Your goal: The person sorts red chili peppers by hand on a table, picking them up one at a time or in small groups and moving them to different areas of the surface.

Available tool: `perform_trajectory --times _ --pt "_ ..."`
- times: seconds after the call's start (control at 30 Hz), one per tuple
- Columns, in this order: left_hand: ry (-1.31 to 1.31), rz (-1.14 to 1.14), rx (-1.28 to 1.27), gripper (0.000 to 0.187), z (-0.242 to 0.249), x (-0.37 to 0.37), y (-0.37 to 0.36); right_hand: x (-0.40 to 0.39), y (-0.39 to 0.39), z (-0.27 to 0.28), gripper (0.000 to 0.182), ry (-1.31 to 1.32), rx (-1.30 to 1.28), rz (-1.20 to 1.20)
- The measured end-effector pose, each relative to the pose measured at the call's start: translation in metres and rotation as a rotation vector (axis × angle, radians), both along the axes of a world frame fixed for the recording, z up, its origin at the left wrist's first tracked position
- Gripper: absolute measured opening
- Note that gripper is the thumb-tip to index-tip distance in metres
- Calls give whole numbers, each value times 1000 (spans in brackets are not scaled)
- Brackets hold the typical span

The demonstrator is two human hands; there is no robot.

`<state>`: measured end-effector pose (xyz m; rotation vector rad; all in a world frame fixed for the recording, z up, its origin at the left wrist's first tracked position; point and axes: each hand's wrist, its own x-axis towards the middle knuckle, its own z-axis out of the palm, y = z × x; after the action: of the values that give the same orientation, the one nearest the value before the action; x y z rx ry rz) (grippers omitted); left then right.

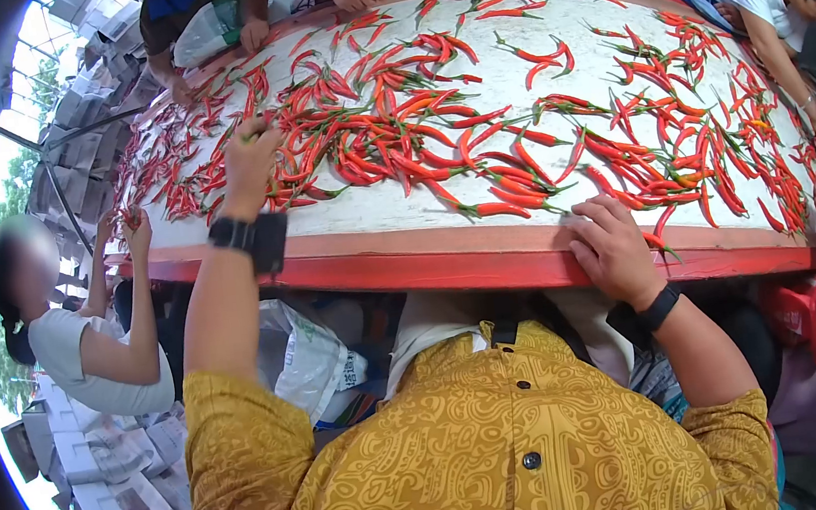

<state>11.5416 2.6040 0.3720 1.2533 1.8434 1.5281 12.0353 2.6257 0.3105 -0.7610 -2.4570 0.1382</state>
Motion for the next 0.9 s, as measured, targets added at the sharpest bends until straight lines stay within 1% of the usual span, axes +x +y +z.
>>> perform_trajectory --times 0.07,0.13,0.2,0.27,0.3,0.33,0.37,0.4,0.43,0.47,0.5,0.53,0.6,0.63,0.67,0.73,0.77,0.8,0.83,0.87,0.9 --pt "-18 56 76 18 11 34 -48 12 1 0 27 22 34 -26" --pt "183 91 -2 17 -3 19 -98 24 1 2 26 30 57 -25" --pt "45 214 -191 14 -1 27 -158 35 2 3 23 35 89 -27" --pt "-25 267 -279 17 -26 11 -213 45 3 3 23 37 105 -18" --pt "37 250 -367 18 -40 11 -237 50 4 4 22 39 119 -18" --pt "114 283 -527 21 -59 5 -260 55 5 5 22 39 120 -13" --pt "216 261 -692 27 -87 -9 -282 61 7 5 22 42 130 -4" --pt "337 286 -834 34 -104 -2 -295 66 8 6 21 46 140 4" --pt "337 287 -833 34 -118 12 -302 72 10 6 21 46 141 4" --pt "277 196 -731 34 -131 29 -306 77 13 7 21 46 146 14" --pt "218 103 -629 33 -138 39 -305 84 14 7 20 46 150 21" --pt "219 98 -628 33 -142 40 -302 89 14 9 20 47 150 16" --pt "1103 129 -659 30 -146 40 -291 101 16 16 20 23 168 -3" --pt "964 253 -631 27 -129 52 -267 108 17 18 20 22 170 -4" --pt "824 374 -602 24 -99 72 -232 117 18 19 19 32 154 -34" --pt "610 291 -277 18 -37 122 -169 131 25 18 17 75 165 -74" --pt "591 212 -54 14 -27 143 -136 137 28 13 17 74 163 -75" --pt "572 90 5 13 -11 165 -104 143 32 6 16 56 107 -87" --pt "676 -16 88 12 -4 179 -66 148 35 3 15 37 52 -99" --pt "640 -74 133 13 4 202 -30 153 37 2 15 34 52 -100" --pt "756 -157 134 16 16 219 5 158 38 2 14 33 51 -85"
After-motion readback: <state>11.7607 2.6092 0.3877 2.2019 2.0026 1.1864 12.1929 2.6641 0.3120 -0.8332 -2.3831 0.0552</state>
